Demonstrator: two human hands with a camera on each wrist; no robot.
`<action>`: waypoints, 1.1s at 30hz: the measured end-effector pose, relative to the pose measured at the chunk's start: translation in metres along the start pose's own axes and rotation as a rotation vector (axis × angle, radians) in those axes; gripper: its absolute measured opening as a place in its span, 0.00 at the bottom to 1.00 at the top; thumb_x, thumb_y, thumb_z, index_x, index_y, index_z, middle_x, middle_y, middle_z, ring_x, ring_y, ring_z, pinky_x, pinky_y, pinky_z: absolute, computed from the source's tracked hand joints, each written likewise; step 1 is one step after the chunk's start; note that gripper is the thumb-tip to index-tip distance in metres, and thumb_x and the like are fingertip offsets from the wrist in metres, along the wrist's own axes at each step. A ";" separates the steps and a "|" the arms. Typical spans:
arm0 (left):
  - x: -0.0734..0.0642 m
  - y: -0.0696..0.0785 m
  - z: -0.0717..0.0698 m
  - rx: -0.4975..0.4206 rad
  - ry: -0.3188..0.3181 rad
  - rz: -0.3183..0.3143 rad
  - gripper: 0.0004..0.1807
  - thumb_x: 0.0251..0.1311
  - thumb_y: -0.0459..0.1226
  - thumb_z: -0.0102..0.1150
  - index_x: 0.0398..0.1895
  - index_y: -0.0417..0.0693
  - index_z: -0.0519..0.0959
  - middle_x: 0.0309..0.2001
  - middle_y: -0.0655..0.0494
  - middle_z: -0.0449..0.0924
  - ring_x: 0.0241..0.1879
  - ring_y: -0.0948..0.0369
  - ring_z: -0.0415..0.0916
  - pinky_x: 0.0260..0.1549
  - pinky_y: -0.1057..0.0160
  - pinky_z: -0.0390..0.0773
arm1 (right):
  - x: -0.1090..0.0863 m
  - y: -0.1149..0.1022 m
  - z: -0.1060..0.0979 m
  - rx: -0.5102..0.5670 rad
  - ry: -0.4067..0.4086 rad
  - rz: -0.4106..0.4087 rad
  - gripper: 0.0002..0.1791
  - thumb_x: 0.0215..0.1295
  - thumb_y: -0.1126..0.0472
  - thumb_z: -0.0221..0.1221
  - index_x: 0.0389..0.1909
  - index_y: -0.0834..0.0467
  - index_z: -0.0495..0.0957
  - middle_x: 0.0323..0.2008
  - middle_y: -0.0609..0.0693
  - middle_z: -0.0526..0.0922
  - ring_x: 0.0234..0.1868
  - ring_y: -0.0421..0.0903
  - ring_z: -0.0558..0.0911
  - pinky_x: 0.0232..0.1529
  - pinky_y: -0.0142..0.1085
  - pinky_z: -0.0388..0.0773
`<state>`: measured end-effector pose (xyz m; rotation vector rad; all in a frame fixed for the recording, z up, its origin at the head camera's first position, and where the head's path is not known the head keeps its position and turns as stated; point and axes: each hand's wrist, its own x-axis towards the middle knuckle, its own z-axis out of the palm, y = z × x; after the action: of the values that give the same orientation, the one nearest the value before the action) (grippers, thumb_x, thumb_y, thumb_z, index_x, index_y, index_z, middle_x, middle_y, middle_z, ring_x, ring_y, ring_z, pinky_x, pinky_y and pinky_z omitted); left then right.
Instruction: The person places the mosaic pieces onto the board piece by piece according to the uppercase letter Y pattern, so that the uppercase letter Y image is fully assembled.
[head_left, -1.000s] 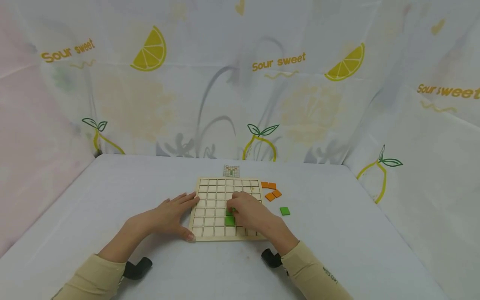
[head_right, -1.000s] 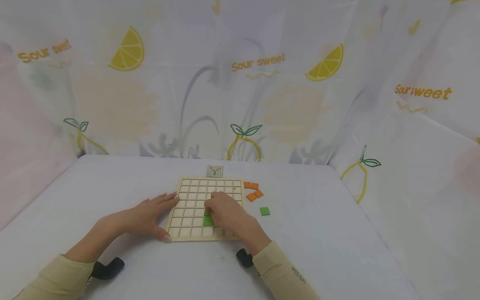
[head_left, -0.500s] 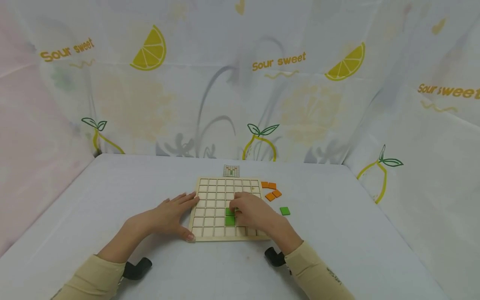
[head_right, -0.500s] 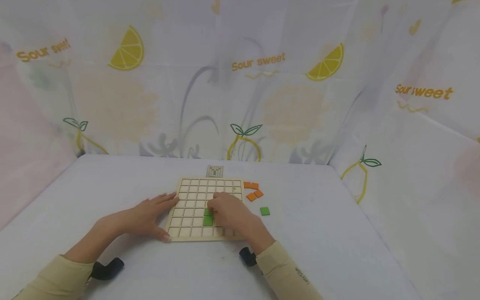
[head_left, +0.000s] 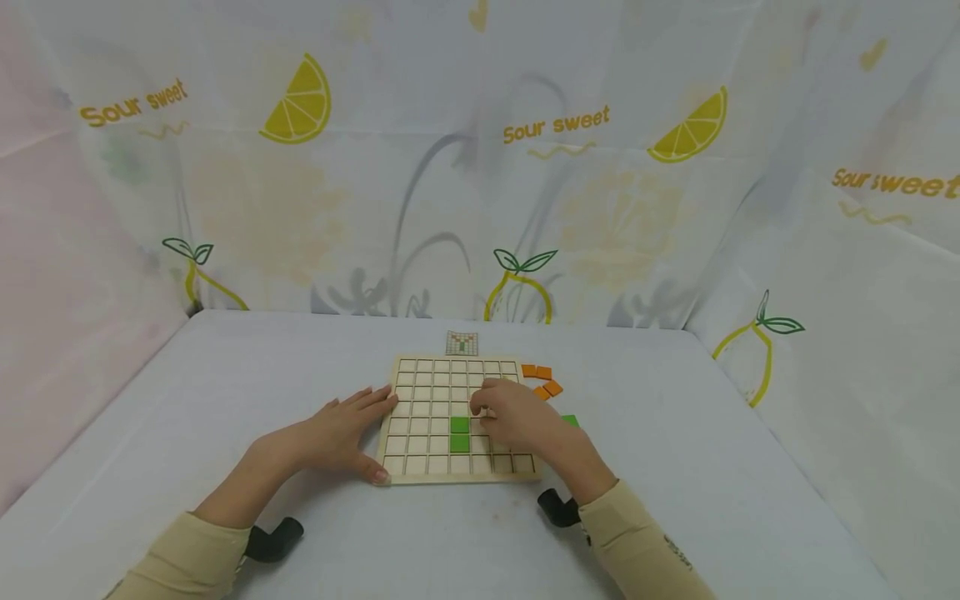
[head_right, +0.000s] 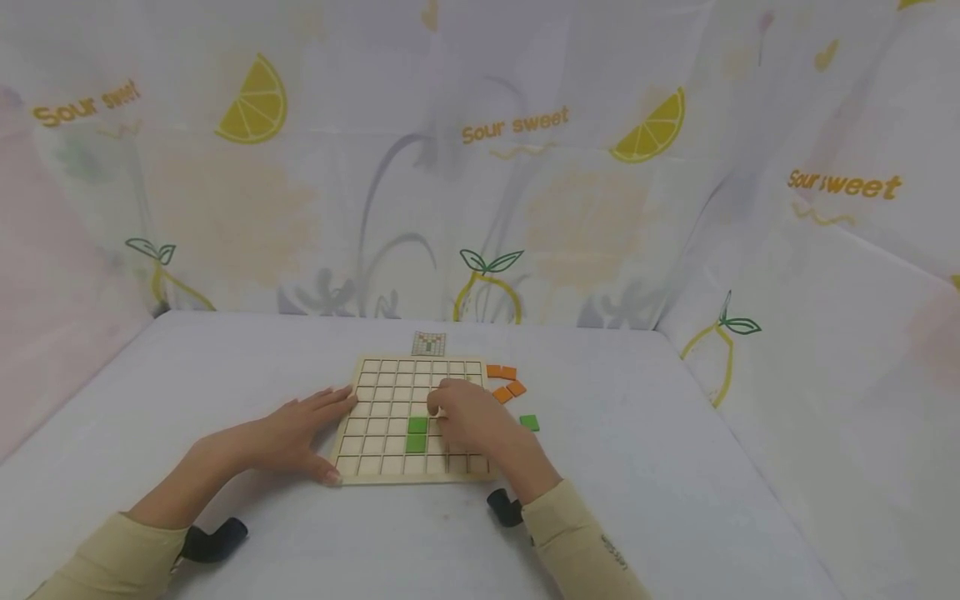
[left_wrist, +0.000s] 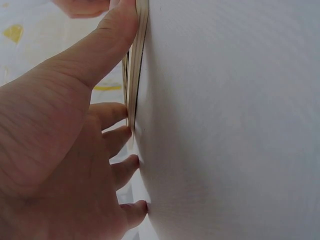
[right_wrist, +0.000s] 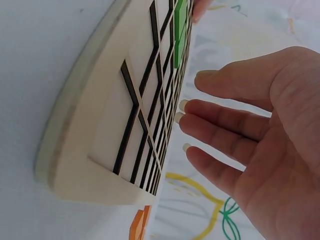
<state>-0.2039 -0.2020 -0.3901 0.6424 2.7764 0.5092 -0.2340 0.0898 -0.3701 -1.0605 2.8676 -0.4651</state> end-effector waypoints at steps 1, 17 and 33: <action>0.000 0.000 0.000 0.003 0.000 0.000 0.63 0.41 0.64 0.73 0.77 0.44 0.56 0.79 0.43 0.49 0.78 0.37 0.45 0.67 0.25 0.49 | -0.001 0.001 0.000 0.007 0.000 -0.001 0.13 0.65 0.69 0.58 0.46 0.54 0.84 0.43 0.44 0.82 0.44 0.42 0.81 0.44 0.33 0.79; -0.003 0.003 -0.002 -0.021 -0.007 -0.002 0.64 0.41 0.64 0.73 0.77 0.43 0.55 0.80 0.43 0.48 0.78 0.38 0.45 0.68 0.26 0.48 | -0.007 0.008 -0.005 -0.002 0.017 0.058 0.11 0.64 0.66 0.58 0.45 0.53 0.85 0.41 0.44 0.83 0.38 0.40 0.80 0.39 0.33 0.78; -0.001 0.000 0.000 -0.009 -0.005 -0.003 0.64 0.42 0.64 0.72 0.78 0.43 0.55 0.80 0.44 0.48 0.78 0.37 0.44 0.68 0.26 0.48 | -0.014 0.026 -0.007 -0.006 0.049 0.113 0.12 0.60 0.68 0.58 0.43 0.54 0.84 0.39 0.44 0.83 0.39 0.40 0.78 0.42 0.38 0.78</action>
<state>-0.2028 -0.2023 -0.3894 0.6369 2.7682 0.5182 -0.2408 0.1191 -0.3714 -0.8941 2.9535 -0.4825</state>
